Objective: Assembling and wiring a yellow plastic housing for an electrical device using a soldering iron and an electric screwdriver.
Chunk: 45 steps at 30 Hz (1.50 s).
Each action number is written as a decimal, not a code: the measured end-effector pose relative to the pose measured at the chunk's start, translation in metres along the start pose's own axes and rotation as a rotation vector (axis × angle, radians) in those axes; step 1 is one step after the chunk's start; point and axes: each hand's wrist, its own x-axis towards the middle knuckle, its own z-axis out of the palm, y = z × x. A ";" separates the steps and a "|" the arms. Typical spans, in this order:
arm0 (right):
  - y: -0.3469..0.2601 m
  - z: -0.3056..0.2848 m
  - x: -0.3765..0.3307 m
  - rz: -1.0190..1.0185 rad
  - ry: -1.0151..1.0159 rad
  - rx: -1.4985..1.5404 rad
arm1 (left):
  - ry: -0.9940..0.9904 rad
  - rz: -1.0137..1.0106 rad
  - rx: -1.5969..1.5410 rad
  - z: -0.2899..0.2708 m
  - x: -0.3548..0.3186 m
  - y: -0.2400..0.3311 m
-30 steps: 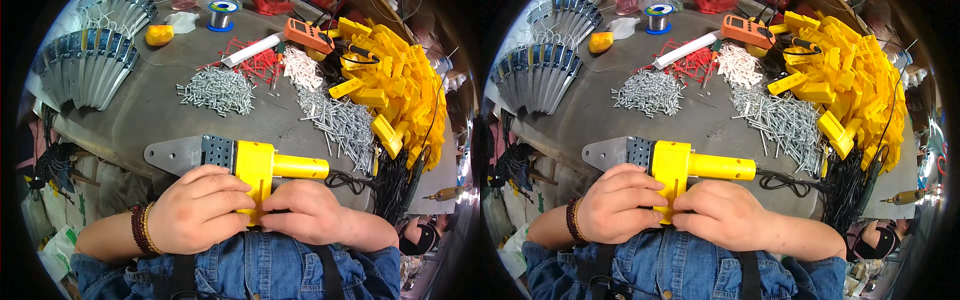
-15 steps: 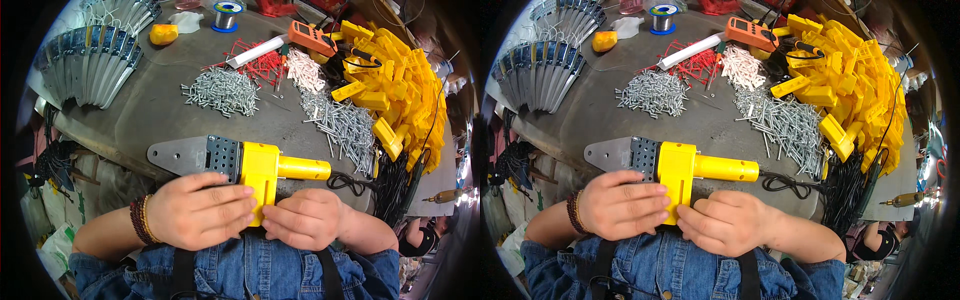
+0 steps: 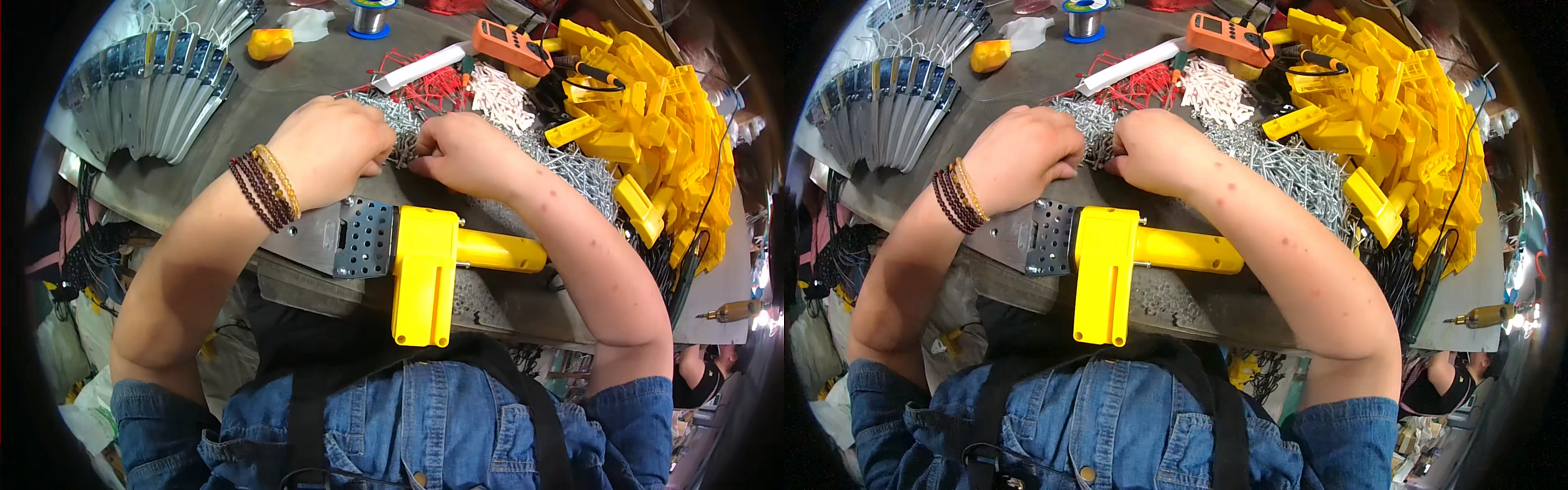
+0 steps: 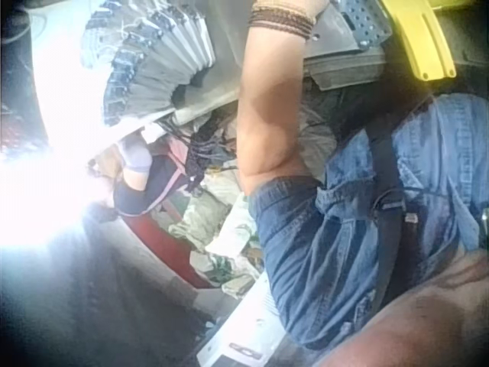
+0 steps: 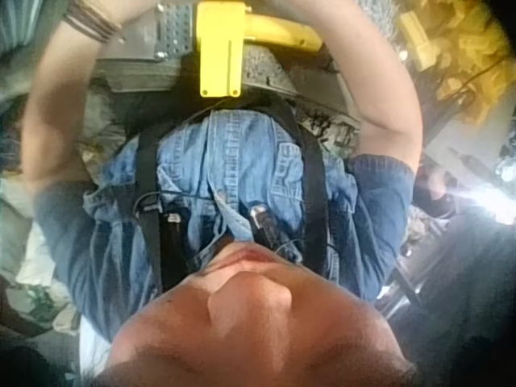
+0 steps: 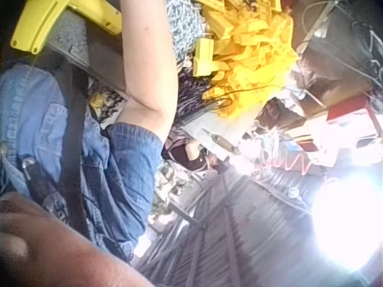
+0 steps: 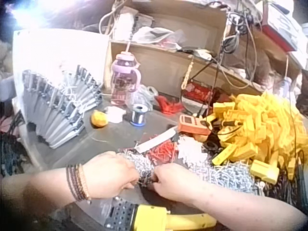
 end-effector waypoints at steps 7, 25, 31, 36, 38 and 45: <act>0.006 -0.014 -0.050 -0.009 0.202 0.304 | 0.198 0.057 -0.601 -0.004 -0.001 0.050; 0.032 0.046 -0.166 -0.360 0.836 -0.200 | 0.011 -0.064 -0.463 -0.018 0.001 0.065; 0.043 0.052 -0.169 -0.419 0.898 -0.098 | -0.013 -0.125 -0.384 -0.007 0.027 0.049; 0.046 0.047 -0.177 -0.502 0.898 -0.149 | 0.006 -0.187 0.092 0.012 0.066 0.039; 0.047 0.046 -0.189 -0.461 0.885 -0.161 | -0.013 -0.148 0.090 0.018 0.076 0.043; 0.113 0.011 -0.282 0.059 0.995 -0.481 | 0.051 -0.156 0.203 0.025 0.052 0.029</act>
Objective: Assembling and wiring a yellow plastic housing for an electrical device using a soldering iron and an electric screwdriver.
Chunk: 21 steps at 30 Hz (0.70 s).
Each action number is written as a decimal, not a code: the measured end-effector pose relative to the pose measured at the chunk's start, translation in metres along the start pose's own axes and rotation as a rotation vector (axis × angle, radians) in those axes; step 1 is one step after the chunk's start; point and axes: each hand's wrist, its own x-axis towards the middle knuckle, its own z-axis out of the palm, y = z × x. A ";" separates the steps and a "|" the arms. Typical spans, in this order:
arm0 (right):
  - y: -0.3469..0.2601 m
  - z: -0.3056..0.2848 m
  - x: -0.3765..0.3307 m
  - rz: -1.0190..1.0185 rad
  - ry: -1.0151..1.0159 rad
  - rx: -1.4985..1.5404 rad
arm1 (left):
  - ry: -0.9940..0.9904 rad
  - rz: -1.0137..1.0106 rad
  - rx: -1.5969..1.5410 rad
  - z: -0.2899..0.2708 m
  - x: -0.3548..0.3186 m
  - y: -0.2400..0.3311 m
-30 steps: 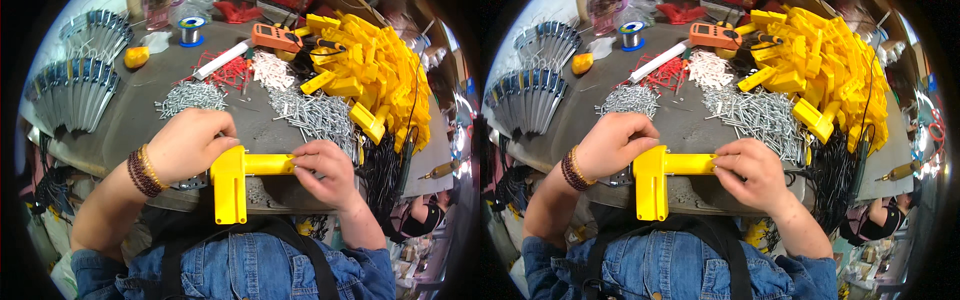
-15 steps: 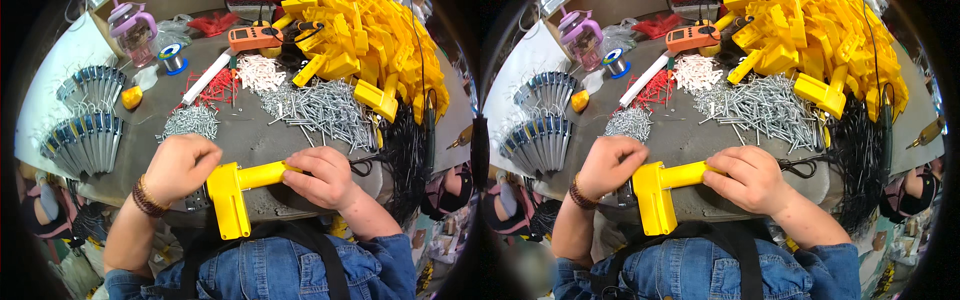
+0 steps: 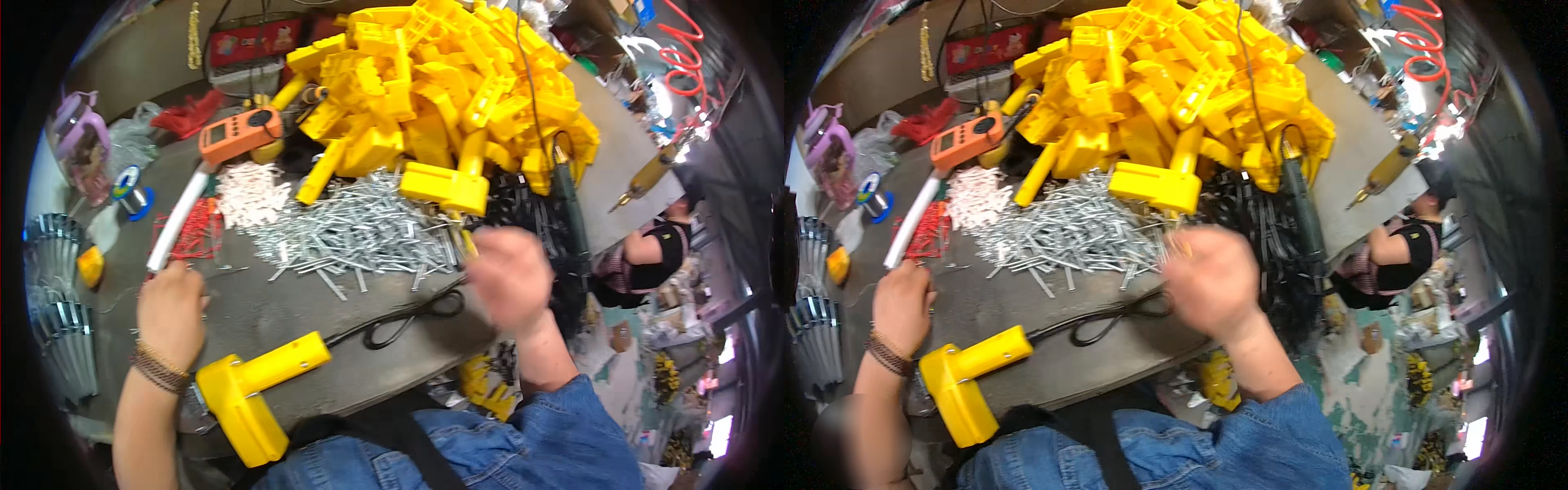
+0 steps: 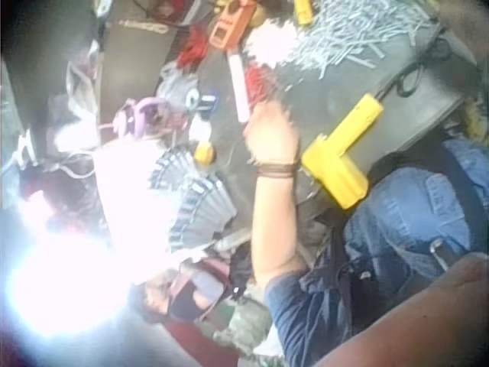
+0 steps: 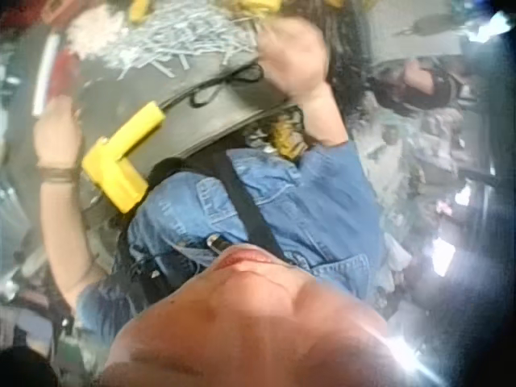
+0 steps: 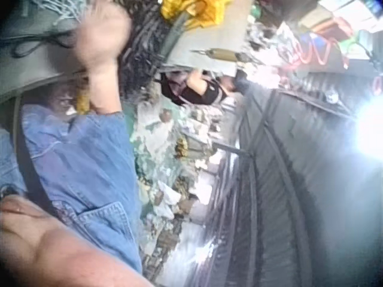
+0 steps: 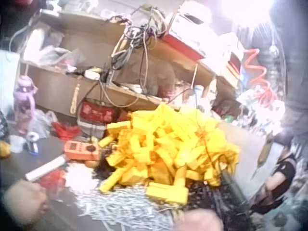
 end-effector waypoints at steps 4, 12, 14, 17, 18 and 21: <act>0.121 -0.072 -0.073 0.672 0.180 -0.429 | 0.000 -0.032 0.012 -0.006 0.014 0.010; 0.200 -0.086 -0.127 0.804 -0.126 -0.104 | -0.040 0.032 -0.042 0.006 0.010 -0.008; 0.230 -0.126 -0.154 0.641 0.005 -0.329 | 0.059 0.046 -0.092 0.005 0.015 0.000; 0.220 -0.148 -0.127 1.055 0.166 -0.307 | 0.159 0.003 -0.293 -0.002 0.013 -0.002; 0.202 -0.141 -0.105 1.033 0.295 0.041 | 0.249 -0.018 -0.389 -0.002 0.011 -0.003; 0.145 -0.119 -0.060 0.795 0.550 0.571 | -0.111 -0.081 -1.009 -0.025 0.008 0.020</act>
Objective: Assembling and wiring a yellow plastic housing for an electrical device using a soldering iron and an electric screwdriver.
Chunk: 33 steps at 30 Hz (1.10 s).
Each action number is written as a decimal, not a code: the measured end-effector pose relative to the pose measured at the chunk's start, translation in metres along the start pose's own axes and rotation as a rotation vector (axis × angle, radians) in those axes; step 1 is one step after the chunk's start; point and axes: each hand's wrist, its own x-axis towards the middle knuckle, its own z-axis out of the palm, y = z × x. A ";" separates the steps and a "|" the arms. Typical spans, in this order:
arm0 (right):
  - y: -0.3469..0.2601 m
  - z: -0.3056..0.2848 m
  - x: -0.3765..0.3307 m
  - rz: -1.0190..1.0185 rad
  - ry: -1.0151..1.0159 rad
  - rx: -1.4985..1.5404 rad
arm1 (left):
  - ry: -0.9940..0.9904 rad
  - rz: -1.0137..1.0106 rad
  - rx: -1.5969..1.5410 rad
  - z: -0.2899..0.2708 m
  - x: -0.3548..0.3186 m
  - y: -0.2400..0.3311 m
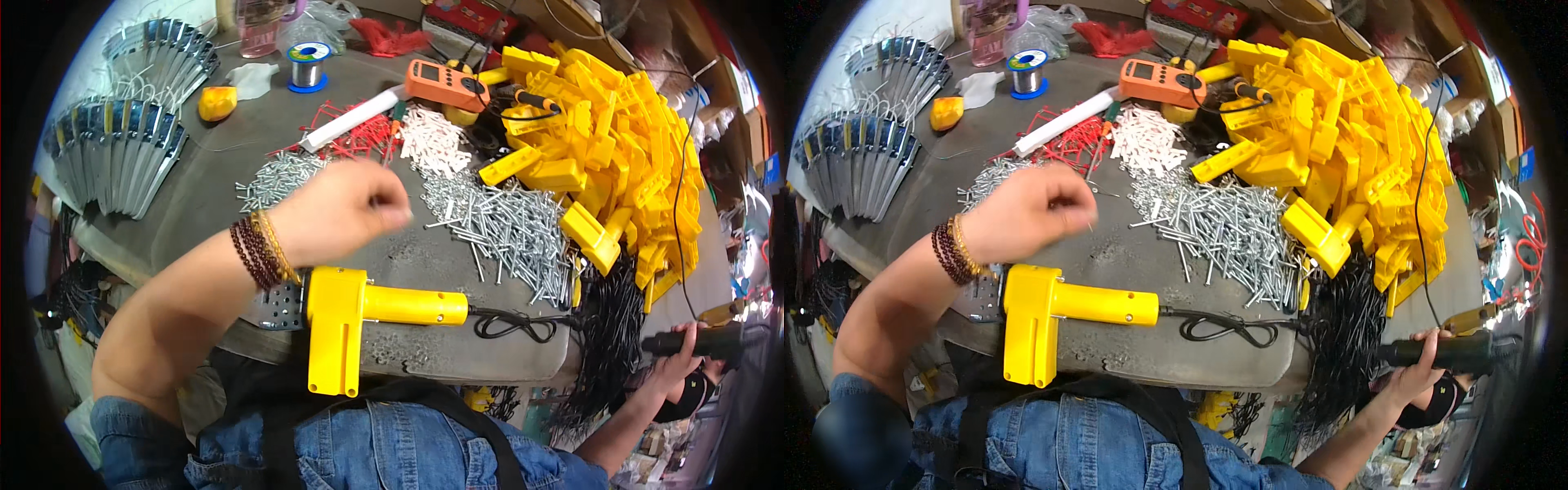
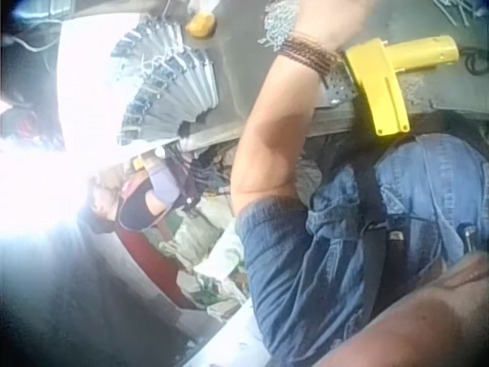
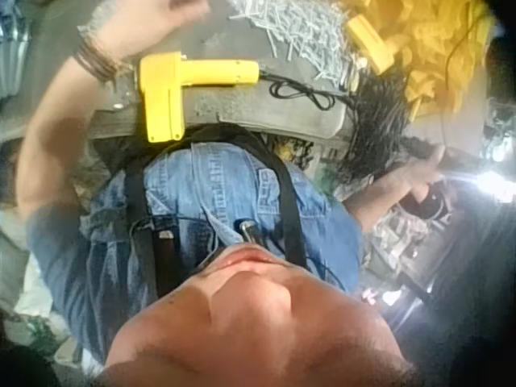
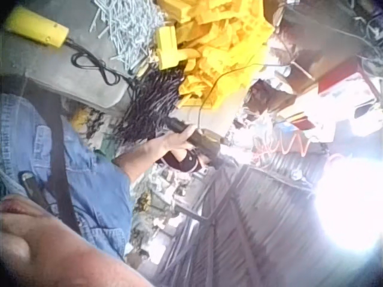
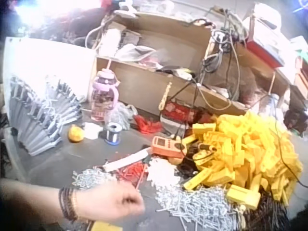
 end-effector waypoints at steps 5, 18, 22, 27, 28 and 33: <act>-0.076 0.139 -0.090 0.081 -0.632 0.640 | -0.262 0.055 0.025 0.037 0.003 0.034; -0.128 0.244 -0.129 0.088 -0.893 1.096 | -0.418 0.169 0.536 0.041 -0.029 0.046; -0.128 0.273 -0.131 0.066 -0.970 1.063 | -0.385 0.120 0.668 0.048 -0.031 0.041; -0.130 0.285 -0.149 0.249 -0.894 0.935 | -0.370 0.103 0.618 0.048 -0.033 0.040; -0.135 0.285 -0.146 0.302 -0.935 0.875 | -0.379 0.101 0.608 0.048 -0.033 0.040; -0.131 0.295 -0.149 0.334 -0.977 0.896 | -0.449 0.042 0.691 0.049 -0.028 0.050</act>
